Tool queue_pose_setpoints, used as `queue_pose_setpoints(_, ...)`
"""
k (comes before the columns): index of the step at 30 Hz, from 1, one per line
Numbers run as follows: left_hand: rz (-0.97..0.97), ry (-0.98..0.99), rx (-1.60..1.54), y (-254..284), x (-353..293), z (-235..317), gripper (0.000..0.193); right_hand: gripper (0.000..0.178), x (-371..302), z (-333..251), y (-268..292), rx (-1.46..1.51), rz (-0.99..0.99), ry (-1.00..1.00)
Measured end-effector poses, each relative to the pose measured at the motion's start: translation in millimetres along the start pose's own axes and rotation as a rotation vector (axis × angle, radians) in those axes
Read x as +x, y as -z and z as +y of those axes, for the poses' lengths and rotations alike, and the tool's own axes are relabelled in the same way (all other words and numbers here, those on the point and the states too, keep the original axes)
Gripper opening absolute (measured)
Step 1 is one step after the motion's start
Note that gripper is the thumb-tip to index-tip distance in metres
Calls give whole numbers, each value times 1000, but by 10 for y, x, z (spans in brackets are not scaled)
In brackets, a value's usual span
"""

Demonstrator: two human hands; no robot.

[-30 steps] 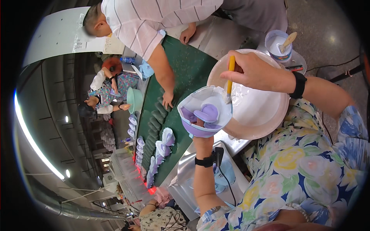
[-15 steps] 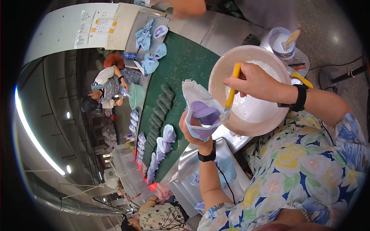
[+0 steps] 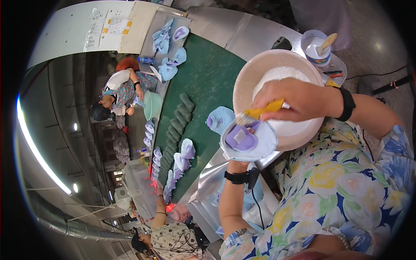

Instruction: The recorder uses a brush to apply a white adhesive or primer to the inner edges of lavender-colored shoe uppers in a manufacturing setting.

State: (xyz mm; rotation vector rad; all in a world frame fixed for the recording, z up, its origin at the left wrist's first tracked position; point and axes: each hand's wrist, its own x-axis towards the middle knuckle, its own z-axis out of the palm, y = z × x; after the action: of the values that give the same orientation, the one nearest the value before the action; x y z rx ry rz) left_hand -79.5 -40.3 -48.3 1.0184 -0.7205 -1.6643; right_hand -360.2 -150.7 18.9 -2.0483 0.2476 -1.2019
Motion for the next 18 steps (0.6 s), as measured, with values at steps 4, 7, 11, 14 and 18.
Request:
queue_pose_setpoints(4, 3, -28, -54, 98, -51, -289, 53, 23, 185, -87, -154, -39, -65, 275)
queue_pose_setpoints(7, 118, 52, -370, 290, -65, -465, 49, 24, 248, 30, -200, -169, -110, 293)
queue_pose_setpoints(11, 192, 87, -230, -60, 44, -251, 44, 26, 279, 81, -124, -169, -150, -61)
queue_pose_setpoints(14, 278, -97, 39, -183, 72, -177, 43, 28, 351, 167, -119, -139, -145, -240)
queue_pose_setpoints(18, 209, 45, -110, -352, 52, 21, 43, 27, 399, 298, -111, -171, -121, -324)
